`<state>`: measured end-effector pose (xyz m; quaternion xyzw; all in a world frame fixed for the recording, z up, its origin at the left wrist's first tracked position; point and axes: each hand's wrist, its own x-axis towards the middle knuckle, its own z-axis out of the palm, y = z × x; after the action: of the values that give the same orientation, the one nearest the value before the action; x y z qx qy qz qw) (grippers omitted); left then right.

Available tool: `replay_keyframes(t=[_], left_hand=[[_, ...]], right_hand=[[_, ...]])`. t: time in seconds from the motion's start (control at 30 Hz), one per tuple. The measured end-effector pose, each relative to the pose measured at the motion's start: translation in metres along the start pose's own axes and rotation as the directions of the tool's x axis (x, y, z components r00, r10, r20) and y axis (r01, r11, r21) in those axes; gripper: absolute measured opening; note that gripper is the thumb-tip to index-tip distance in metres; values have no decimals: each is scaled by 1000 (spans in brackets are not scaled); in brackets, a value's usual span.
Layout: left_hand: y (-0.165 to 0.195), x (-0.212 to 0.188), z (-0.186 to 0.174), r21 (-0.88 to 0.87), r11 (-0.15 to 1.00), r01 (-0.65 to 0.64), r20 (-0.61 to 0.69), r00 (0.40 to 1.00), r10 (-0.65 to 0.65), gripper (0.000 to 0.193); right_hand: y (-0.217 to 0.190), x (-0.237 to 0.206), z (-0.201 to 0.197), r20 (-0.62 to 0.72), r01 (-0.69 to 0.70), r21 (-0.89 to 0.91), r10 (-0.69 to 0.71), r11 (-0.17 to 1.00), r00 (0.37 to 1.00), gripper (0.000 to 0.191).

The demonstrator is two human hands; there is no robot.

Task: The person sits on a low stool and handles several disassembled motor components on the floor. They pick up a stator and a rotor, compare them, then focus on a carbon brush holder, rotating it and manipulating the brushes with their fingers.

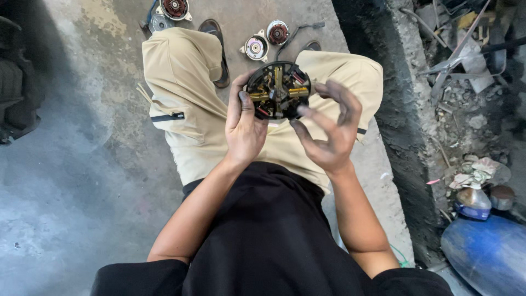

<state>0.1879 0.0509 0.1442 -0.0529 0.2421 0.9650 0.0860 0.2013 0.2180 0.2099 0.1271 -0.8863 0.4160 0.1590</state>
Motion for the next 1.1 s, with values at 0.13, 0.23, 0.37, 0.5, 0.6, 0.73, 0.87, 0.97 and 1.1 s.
replay_keyframes(t=[0.13, 0.23, 0.37, 0.5, 0.6, 0.73, 0.87, 0.97, 1.1], left_hand=[[-2, -2, 0, 60, 998, 16, 17, 1000, -17, 35], [-2, -4, 0, 97, 995, 1, 12, 1000, -3, 34], [-1, -2, 1, 57, 998, 25, -12, 1000, -24, 33], [-1, -1, 1, 15, 999, 43, -26, 999, -42, 34], [-2, -1, 1, 16, 999, 34, -32, 999, -34, 34], [-1, -1, -1, 75, 997, 15, -26, 1000, -13, 34], [1, -1, 1, 210, 977, 32, -19, 999, -29, 35], [2, 0, 7, 245, 968, 51, -32, 998, -44, 35], [5, -3, 17, 374, 922, 94, -70, 995, -73, 37]], right_hand=[[1, 6, -4, 86, 169, -170, -156, 971, 984, 45], [4, 17, -10, 159, 161, -132, -140, 978, 977, 48], [6, 29, -17, 235, 182, -106, -153, 978, 960, 39], [2, 32, -17, 267, 123, -55, -104, 991, 958, 34], [-1, 33, -17, 282, 103, -46, -86, 994, 955, 35], [-3, 33, -13, 289, 232, -109, -192, 967, 938, 36], [-1, 30, -12, 264, 245, -156, -198, 957, 944, 35], [1, 24, -8, 182, 122, -97, -103, 988, 978, 35], [-5, 12, 3, 26, -86, -3, 86, 996, 996, 35]])
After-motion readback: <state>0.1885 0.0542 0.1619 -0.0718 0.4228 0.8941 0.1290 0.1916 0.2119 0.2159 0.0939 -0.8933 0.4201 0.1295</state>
